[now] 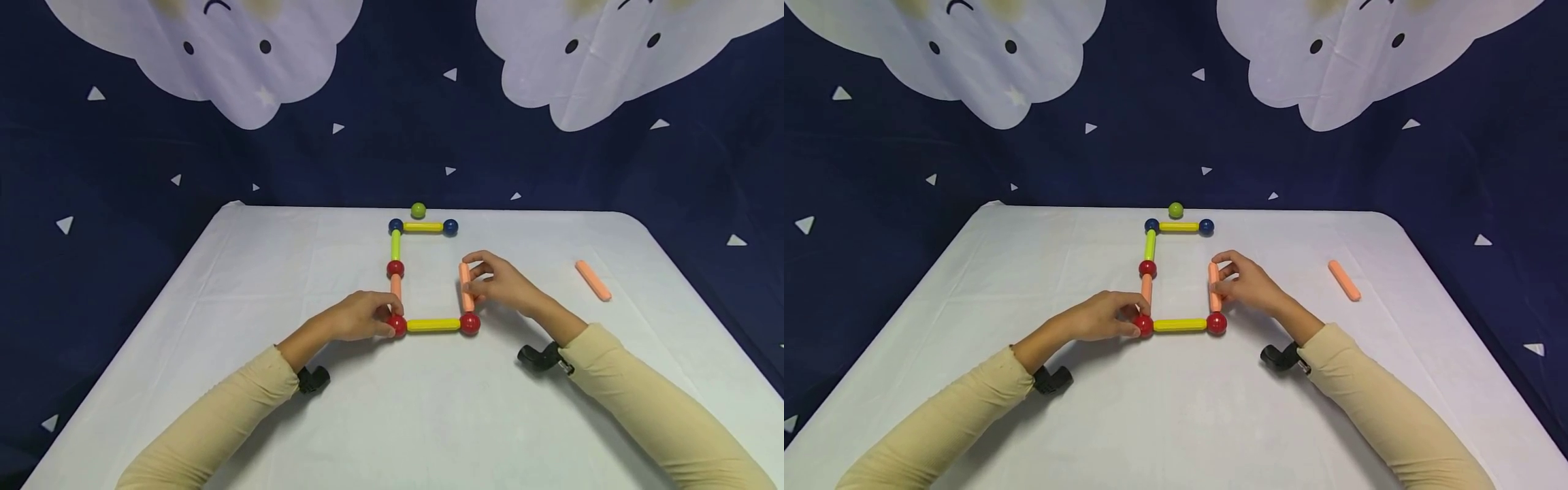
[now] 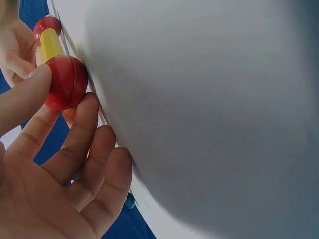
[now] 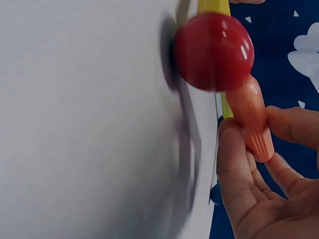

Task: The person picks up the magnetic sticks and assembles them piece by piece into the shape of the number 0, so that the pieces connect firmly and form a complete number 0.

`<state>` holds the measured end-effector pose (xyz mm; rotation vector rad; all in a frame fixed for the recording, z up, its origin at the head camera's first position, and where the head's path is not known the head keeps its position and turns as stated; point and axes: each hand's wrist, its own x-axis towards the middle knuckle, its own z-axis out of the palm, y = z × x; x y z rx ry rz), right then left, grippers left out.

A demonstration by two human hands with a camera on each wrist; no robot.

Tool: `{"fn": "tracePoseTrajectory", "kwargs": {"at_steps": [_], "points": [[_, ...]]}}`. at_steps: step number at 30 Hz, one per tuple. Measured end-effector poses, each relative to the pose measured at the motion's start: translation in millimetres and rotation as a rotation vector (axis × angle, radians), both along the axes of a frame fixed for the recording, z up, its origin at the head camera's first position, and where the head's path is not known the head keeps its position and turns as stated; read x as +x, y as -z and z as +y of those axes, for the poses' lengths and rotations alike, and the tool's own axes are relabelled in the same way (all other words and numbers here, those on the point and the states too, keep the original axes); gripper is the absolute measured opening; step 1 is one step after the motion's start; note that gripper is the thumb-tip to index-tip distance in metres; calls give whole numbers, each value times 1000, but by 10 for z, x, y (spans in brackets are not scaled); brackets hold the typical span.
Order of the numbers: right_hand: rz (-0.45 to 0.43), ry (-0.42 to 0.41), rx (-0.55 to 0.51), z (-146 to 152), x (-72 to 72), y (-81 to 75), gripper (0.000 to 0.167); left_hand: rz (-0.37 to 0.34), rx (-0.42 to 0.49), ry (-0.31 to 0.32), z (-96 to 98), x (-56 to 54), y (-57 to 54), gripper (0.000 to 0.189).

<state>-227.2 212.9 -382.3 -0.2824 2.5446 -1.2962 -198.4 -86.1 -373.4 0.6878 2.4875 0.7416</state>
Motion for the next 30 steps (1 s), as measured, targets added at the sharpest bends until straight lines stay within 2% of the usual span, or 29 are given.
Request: {"fn": "tracePoseTrajectory", "kwargs": {"at_steps": [15,22,30], "points": [[-17,-39,3,14,-25,45,53,-2,-4,-3,2,6,-9,24],[-34,-95,17,34,-73,81,47,-1,-11,-3,1,2,-4,24],[-64,-122,41,47,-118,106,44,3,-8,2,-2,0,1,24]]}}
